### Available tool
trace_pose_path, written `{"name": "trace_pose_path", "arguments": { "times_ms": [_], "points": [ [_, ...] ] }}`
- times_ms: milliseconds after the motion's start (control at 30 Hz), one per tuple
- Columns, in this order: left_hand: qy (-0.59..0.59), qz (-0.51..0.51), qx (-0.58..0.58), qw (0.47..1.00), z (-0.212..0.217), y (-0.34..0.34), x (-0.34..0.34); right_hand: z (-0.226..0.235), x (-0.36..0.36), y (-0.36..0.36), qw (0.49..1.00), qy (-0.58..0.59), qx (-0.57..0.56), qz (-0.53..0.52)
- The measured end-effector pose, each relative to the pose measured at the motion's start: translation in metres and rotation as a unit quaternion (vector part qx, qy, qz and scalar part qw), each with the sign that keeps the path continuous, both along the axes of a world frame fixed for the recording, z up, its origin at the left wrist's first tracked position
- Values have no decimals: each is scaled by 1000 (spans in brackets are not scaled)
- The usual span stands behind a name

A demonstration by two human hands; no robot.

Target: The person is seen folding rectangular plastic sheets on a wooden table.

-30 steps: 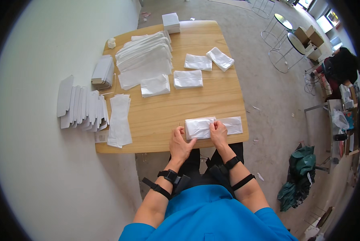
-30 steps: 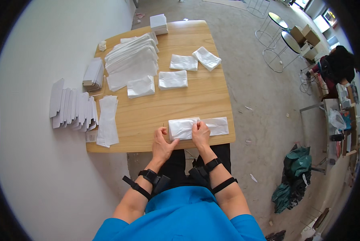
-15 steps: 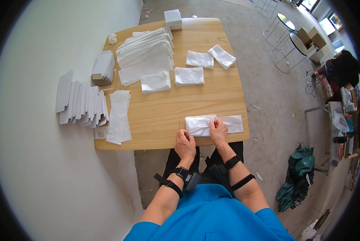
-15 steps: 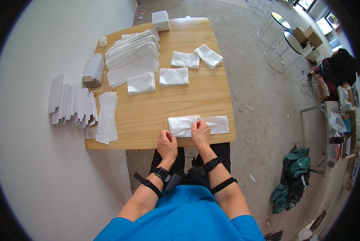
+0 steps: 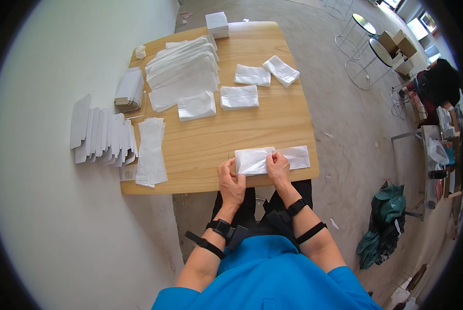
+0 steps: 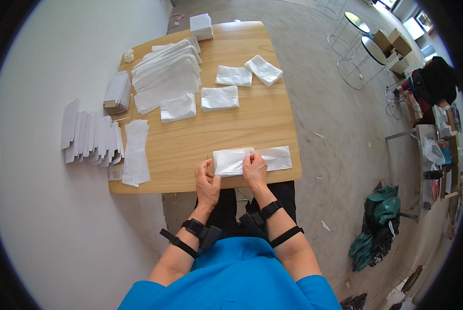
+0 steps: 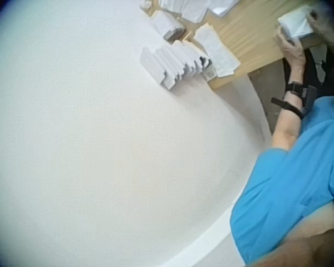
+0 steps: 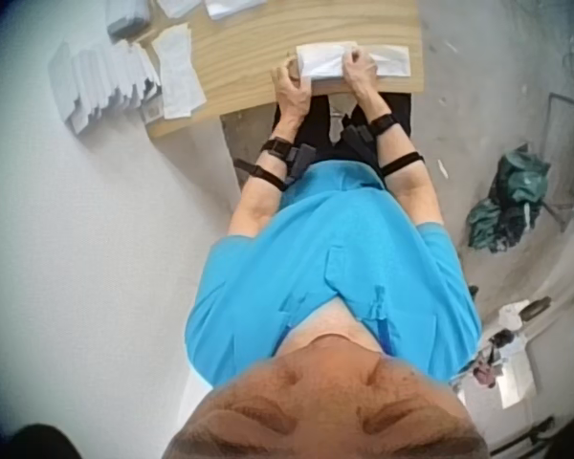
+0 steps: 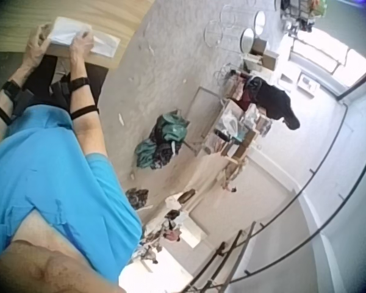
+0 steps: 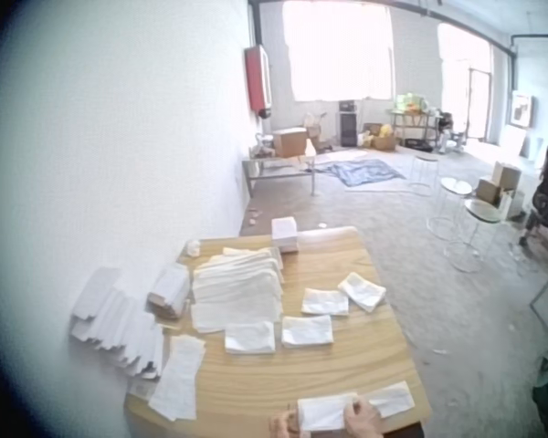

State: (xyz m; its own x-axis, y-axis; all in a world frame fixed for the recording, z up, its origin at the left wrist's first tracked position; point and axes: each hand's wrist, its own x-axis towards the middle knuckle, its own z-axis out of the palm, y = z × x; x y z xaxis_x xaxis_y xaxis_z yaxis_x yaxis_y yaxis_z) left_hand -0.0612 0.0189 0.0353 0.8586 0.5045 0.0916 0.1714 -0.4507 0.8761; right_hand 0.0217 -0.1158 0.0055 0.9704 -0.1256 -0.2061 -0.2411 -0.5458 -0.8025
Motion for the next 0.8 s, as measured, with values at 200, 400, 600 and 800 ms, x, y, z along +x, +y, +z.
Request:
{"name": "trace_pose_path", "arguments": {
  "times_ms": [200, 400, 600, 800],
  "points": [
    [121, 69, -154, 978, -7, 25, 5, 3, 1, 0, 1000, 14, 7, -10],
    [205, 54, -102, 972, -18, 24, 17, -1, 0, 0, 1000, -2, -7, 1],
    [186, 63, -76, 977, -31, 26, 27, -7, -2, 0, 1000, -21, -4, -14],
    [164, 52, -22, 985, -35, 24, 33, -2, -4, -3, 999, -6, 20, -39]
  ]
}}
